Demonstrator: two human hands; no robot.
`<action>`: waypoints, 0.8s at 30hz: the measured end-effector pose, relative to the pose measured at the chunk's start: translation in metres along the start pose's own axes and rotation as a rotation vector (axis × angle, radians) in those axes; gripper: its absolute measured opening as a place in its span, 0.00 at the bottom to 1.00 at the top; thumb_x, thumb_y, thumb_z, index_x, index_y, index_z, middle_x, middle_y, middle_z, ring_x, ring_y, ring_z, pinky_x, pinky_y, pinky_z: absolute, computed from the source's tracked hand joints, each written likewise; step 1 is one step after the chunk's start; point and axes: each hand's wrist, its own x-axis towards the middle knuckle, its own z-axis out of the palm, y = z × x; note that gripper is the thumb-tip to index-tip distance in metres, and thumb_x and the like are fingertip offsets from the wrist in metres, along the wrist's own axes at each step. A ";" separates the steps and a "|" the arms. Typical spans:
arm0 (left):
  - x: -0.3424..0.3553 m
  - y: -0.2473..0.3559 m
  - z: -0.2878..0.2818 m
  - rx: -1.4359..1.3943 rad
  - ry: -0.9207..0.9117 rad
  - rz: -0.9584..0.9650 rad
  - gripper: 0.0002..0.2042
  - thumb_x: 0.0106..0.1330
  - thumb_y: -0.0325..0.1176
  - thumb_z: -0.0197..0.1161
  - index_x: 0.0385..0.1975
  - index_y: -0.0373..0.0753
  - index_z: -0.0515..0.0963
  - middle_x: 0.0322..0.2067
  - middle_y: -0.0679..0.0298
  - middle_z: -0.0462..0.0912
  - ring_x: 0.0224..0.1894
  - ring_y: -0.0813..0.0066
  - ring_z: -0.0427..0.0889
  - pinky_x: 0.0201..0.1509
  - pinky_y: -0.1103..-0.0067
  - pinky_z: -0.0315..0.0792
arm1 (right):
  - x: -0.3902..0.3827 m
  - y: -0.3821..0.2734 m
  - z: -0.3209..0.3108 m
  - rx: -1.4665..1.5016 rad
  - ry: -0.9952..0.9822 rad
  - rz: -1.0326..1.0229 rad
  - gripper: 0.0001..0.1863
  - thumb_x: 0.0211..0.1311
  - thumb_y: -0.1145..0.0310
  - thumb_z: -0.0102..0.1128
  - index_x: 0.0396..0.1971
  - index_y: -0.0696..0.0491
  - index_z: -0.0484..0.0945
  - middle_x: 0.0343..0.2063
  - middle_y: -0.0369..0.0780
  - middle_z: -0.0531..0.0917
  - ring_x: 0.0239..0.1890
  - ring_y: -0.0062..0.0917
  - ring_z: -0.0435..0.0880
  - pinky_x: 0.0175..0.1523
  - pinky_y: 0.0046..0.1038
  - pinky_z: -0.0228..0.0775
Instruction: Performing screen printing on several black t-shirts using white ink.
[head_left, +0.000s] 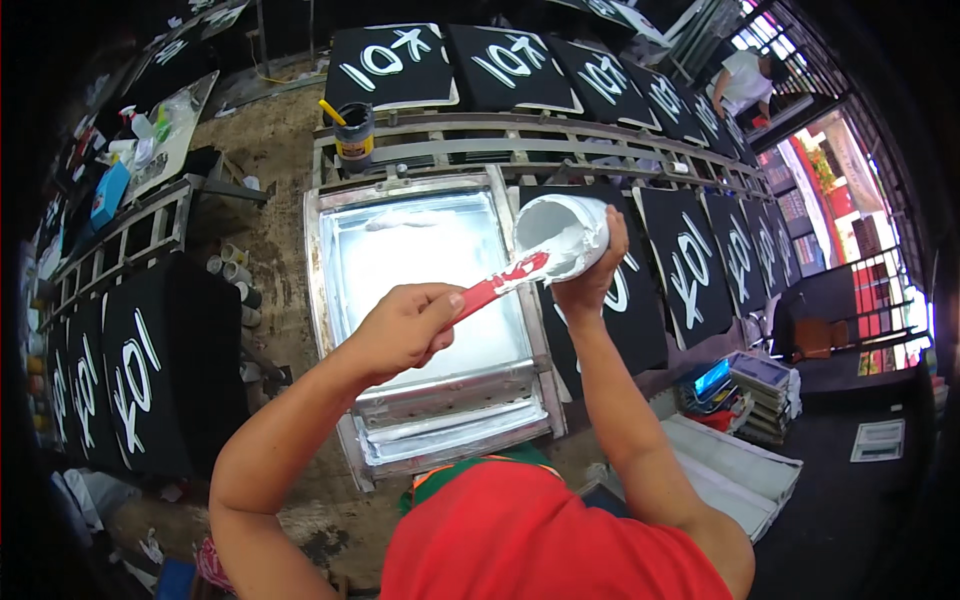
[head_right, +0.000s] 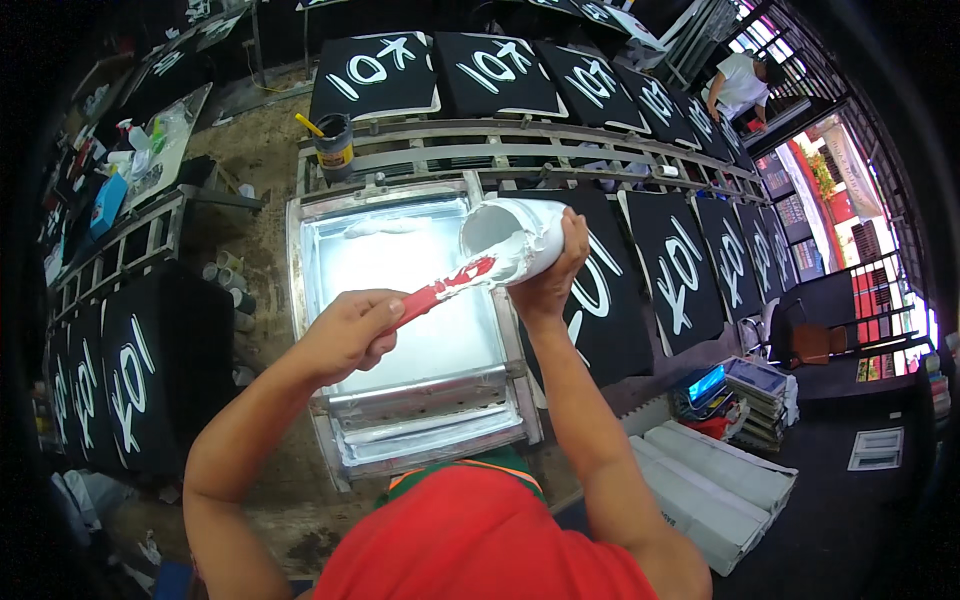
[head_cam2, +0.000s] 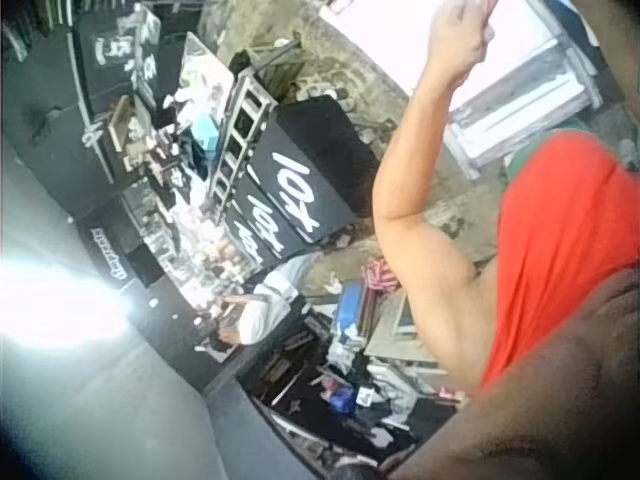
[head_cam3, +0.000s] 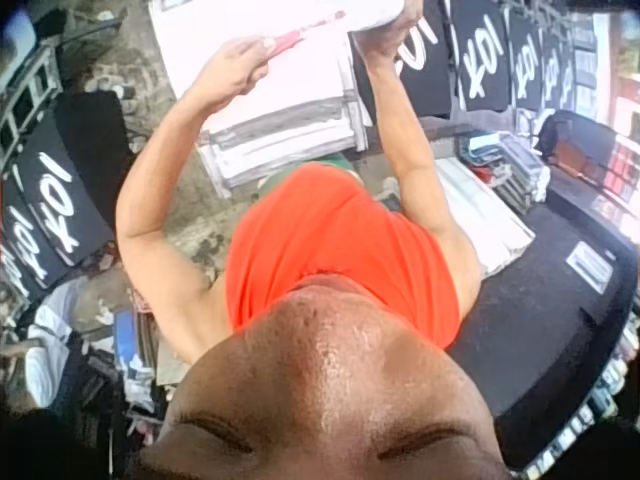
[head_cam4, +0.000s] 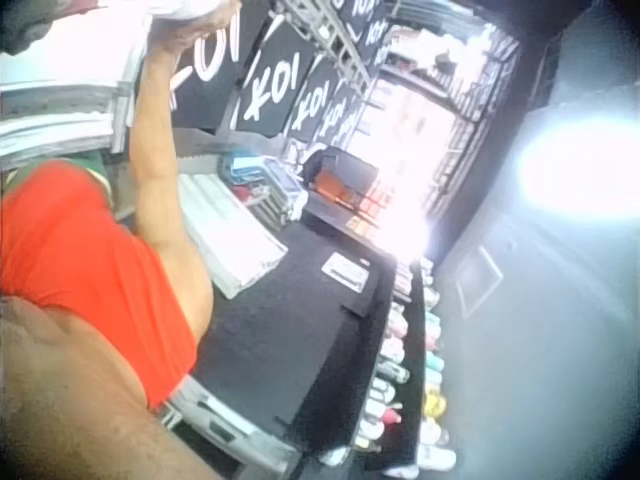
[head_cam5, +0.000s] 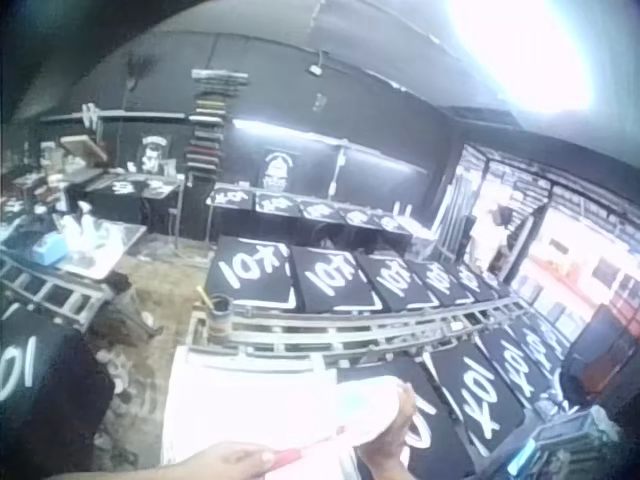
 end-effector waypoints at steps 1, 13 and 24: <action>0.000 -0.004 -0.008 -0.006 0.007 -0.006 0.17 0.80 0.42 0.52 0.50 0.35 0.80 0.20 0.73 0.70 0.16 0.88 0.60 0.18 0.84 0.56 | -0.010 -0.001 0.007 0.016 -0.008 0.048 0.56 0.42 0.65 0.86 0.69 0.59 0.55 0.65 0.52 0.66 0.70 0.51 0.62 0.75 0.48 0.55; -0.019 -0.006 -0.115 -0.115 0.192 -0.109 0.19 0.76 0.45 0.58 0.50 0.34 0.80 0.15 0.78 0.65 0.14 0.88 0.56 0.17 0.85 0.50 | -0.057 -0.035 0.063 0.181 -0.498 0.942 0.62 0.31 0.56 0.91 0.67 0.55 0.59 0.63 0.52 0.69 0.66 0.50 0.67 0.69 0.48 0.63; 0.108 0.028 -0.176 1.162 0.466 0.407 0.15 0.72 0.38 0.62 0.52 0.36 0.83 0.31 0.51 0.87 0.32 0.58 0.86 0.40 0.69 0.78 | -0.071 -0.014 0.019 0.096 -0.555 1.073 0.57 0.33 0.58 0.90 0.64 0.61 0.64 0.57 0.51 0.78 0.60 0.41 0.80 0.65 0.39 0.72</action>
